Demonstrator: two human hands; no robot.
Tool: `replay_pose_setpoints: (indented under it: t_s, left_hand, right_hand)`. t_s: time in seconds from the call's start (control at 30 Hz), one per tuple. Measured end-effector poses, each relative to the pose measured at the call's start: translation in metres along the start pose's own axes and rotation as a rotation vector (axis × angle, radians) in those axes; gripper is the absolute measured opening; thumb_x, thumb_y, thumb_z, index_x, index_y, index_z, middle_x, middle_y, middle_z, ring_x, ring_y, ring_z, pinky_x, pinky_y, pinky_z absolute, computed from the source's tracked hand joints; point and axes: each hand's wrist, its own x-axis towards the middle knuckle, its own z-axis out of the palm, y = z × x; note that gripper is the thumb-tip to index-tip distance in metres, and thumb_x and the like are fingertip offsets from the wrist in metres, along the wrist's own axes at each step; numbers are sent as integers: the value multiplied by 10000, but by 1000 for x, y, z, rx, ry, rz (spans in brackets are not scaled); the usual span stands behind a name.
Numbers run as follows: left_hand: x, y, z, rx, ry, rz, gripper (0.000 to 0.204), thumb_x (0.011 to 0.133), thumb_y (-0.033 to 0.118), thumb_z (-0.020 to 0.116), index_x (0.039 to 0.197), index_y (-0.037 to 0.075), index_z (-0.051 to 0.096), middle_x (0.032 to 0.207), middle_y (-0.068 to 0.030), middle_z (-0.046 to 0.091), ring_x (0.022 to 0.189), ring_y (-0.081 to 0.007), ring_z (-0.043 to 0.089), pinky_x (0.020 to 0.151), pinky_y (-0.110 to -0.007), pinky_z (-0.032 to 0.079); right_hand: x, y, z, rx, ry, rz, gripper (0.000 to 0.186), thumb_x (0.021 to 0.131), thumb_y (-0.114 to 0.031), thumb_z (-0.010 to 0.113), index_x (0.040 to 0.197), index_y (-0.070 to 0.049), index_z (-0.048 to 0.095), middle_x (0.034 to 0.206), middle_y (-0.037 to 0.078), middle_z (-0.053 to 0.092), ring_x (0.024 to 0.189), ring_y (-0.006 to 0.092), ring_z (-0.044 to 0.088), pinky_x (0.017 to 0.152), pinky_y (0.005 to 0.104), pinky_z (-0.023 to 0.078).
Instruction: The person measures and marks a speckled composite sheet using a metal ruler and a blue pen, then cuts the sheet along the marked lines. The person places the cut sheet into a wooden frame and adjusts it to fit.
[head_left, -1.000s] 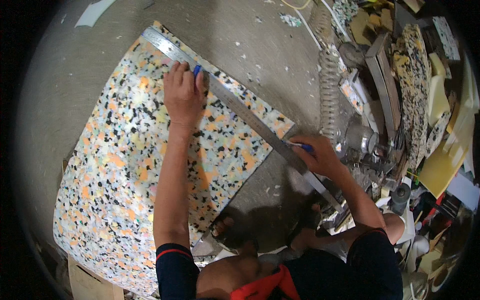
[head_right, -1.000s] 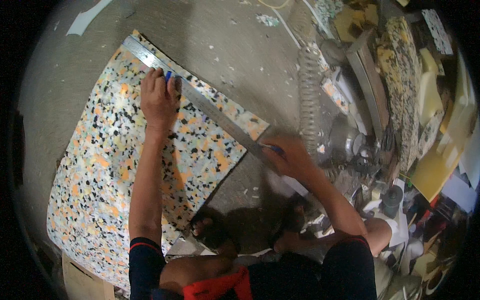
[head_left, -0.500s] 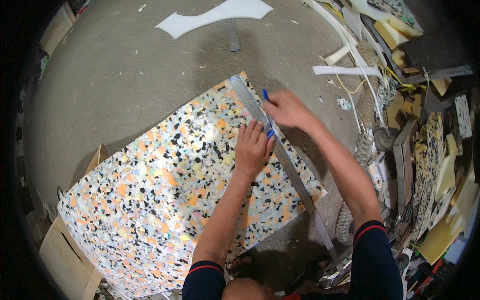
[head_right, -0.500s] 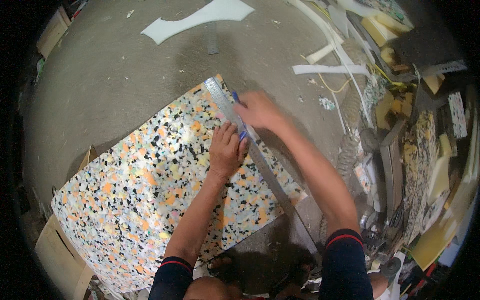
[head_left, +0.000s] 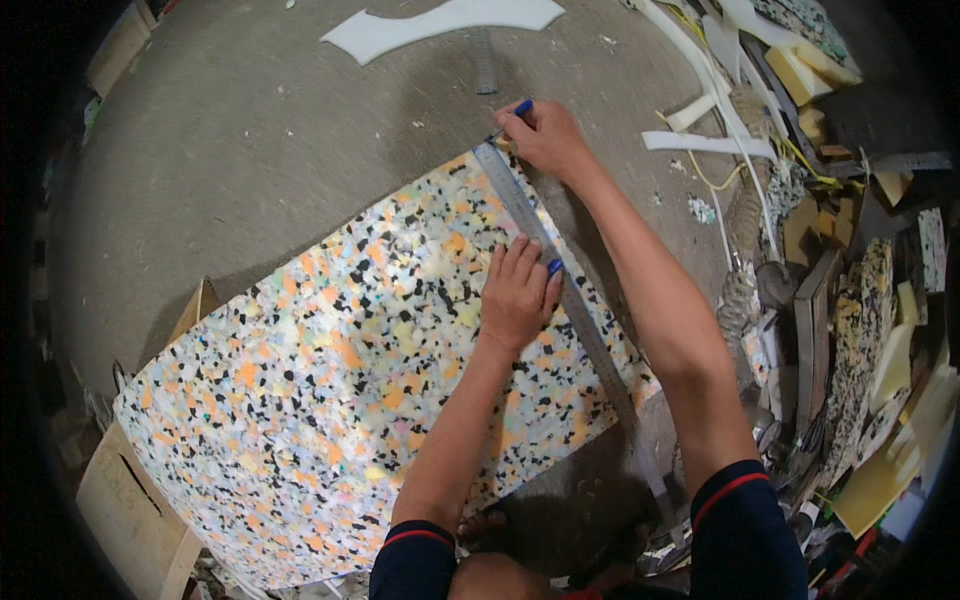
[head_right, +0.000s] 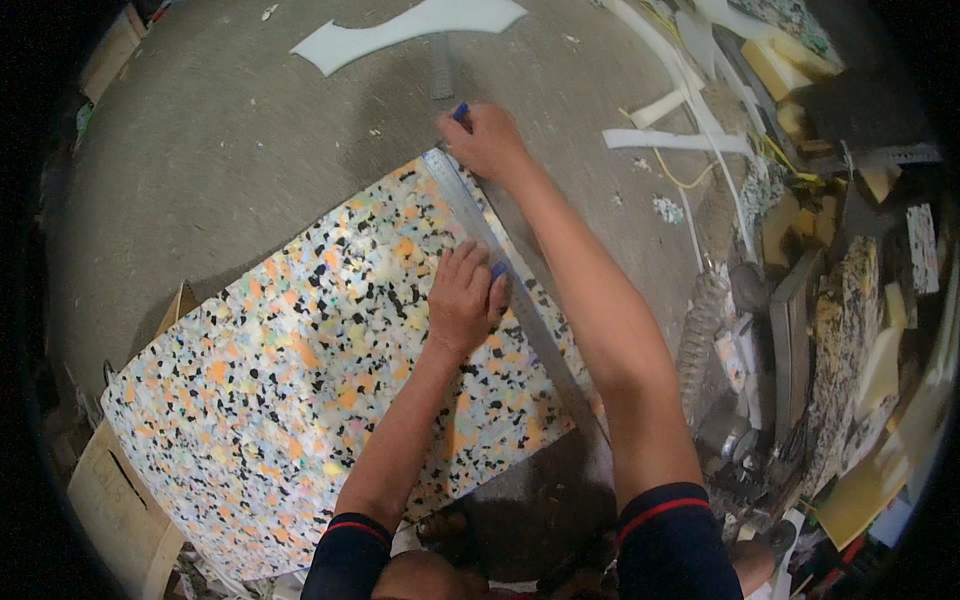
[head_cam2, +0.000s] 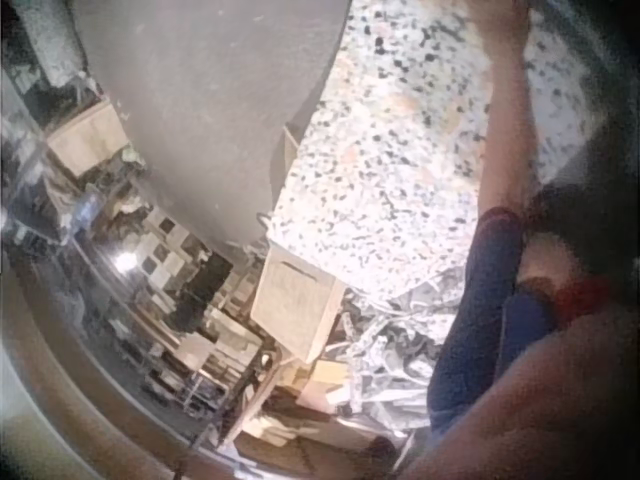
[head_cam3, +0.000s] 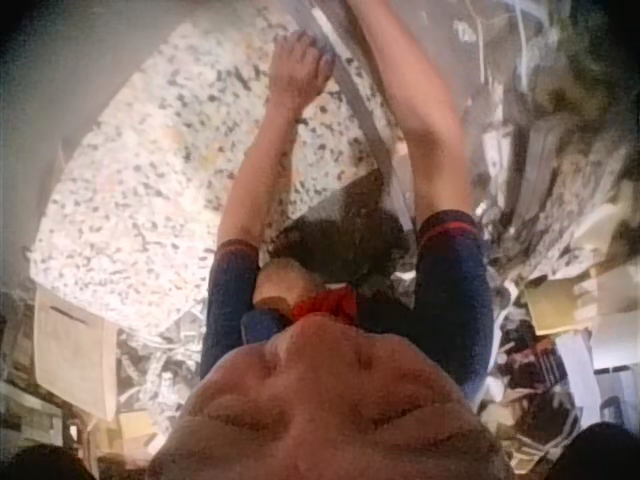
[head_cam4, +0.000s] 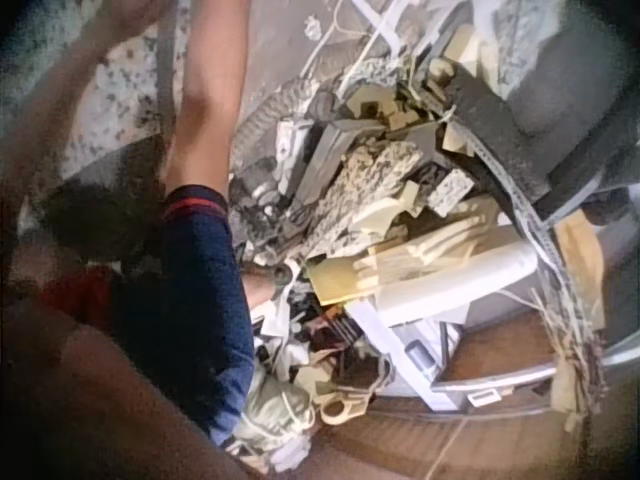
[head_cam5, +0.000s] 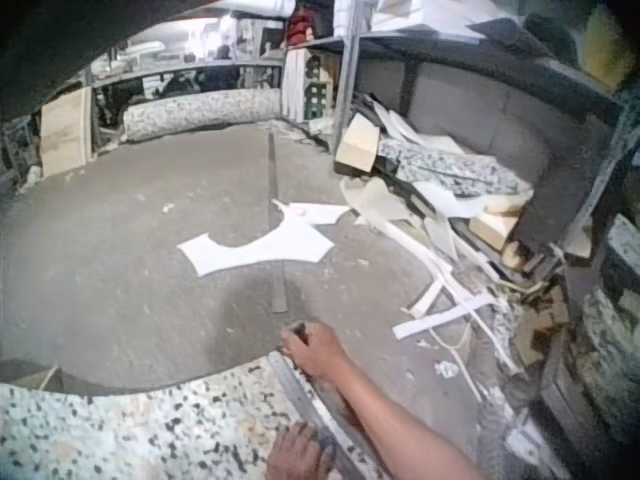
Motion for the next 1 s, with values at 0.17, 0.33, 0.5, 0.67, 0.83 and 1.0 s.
replay_pose_setpoints:
  t_s: [0.17,0.33,0.5,0.67,0.83,1.0]
  left_hand:
    - [2,3,22,-36,45,31,221,938,187,650,1021,-17,627,1222,-188,639,1225,-399,579,1067,-561,432]
    - [10,2,26,47,52,60,209,954,164,623,1032,-29,623,1202,-192,652,1210,-407,589,1044,-552,438]
    - [16,33,45,-14,59,60,206,969,152,599,990,-50,632,1155,-212,667,1181,-414,600,1006,-489,476]
    - [15,28,40,81,77,94,236,999,180,562,1040,-32,656,1195,-190,673,1188,-397,604,998,-471,493]
    - [9,32,41,52,33,90,331,1045,247,527,1172,-29,660,1265,-196,656,1211,-367,616,1007,-449,509]
    - [-3,69,-1,-205,-16,-277,366,1050,283,550,1254,2,668,1039,-181,731,839,-231,691,759,-352,542]
  right_hand:
    - [-54,36,-5,190,54,-44,357,956,-304,637,1198,-64,742,838,76,761,750,138,698,689,307,543]
    - [-97,23,-26,243,142,12,338,962,-309,641,1182,-77,752,821,83,743,731,146,681,670,312,534]
    - [-148,68,-44,104,152,-10,295,961,-302,651,1172,-128,760,771,108,709,651,164,616,625,344,506]
    - [-271,53,-78,172,13,114,311,985,-243,628,1252,-112,715,891,129,735,710,188,639,678,351,517]
    - [-458,59,-140,104,11,216,245,931,-85,681,1170,-51,718,1141,152,708,997,267,685,862,373,542]
    - [-566,31,-153,-76,206,404,192,873,-67,643,1031,39,674,1083,225,669,1022,401,668,890,445,530]
